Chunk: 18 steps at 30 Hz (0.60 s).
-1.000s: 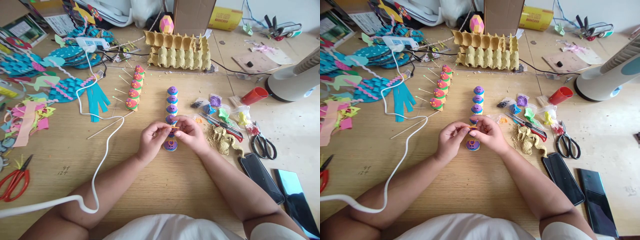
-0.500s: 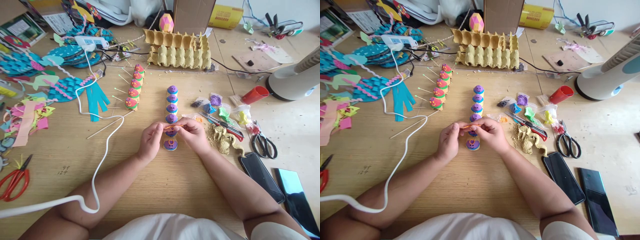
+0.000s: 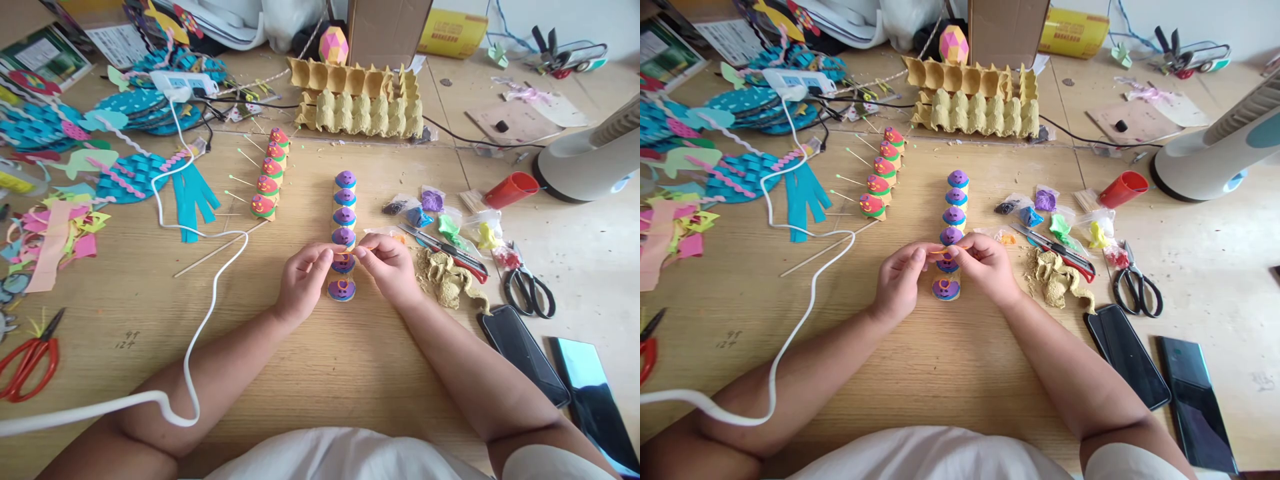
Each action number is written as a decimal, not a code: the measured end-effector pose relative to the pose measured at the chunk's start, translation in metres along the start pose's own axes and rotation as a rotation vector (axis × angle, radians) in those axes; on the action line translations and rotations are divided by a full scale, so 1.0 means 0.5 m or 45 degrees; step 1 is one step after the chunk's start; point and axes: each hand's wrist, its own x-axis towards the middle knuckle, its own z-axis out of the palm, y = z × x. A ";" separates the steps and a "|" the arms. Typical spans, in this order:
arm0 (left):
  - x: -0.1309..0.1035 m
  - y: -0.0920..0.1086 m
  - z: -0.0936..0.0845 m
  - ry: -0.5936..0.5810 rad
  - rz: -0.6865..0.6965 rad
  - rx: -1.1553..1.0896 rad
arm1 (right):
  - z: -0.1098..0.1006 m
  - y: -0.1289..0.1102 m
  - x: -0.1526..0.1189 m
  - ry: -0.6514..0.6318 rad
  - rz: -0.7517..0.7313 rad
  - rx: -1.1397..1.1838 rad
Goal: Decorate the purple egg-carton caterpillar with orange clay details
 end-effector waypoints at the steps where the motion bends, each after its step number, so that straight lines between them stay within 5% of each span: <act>1: 0.000 -0.001 0.000 0.004 0.009 -0.003 | 0.000 0.000 0.000 -0.002 -0.005 0.007; 18: -0.001 -0.010 0.003 0.113 -0.004 -0.012 | -0.001 0.009 -0.003 0.071 0.076 0.104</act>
